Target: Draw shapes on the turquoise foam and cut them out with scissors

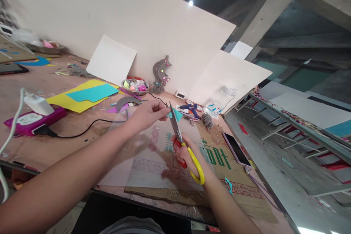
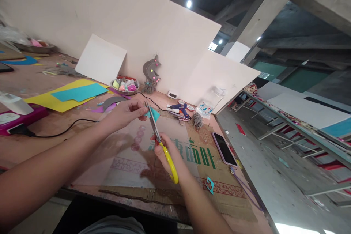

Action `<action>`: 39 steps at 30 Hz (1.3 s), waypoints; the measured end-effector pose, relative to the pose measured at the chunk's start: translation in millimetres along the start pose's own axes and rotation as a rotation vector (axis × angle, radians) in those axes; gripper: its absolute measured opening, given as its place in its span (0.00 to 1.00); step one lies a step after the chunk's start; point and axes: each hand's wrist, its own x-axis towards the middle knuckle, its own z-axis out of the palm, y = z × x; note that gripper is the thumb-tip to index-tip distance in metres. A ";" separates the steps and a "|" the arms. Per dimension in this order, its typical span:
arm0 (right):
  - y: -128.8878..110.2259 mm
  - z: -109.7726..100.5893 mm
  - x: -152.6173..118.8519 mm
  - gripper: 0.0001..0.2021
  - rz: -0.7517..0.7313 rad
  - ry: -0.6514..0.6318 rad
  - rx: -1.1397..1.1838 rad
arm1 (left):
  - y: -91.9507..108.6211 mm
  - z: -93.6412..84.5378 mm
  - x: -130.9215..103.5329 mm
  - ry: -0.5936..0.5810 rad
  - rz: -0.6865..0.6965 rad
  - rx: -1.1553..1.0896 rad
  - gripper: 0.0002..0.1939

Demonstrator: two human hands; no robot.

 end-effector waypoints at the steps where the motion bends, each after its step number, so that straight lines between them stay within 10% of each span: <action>1: 0.4 0.0 0.4 0.28 0.002 0.004 0.003 | -0.3 0.4 0.1 0.004 -0.009 -0.005 0.19; 12: 5.8 0.5 4.3 0.28 -0.047 0.019 0.096 | -16.0 9.3 1.7 -0.190 0.014 0.031 0.18; 39: 11.8 1.6 4.2 0.27 -0.048 0.018 0.159 | -2.2 22.4 -7.0 -0.172 -0.061 -0.041 0.19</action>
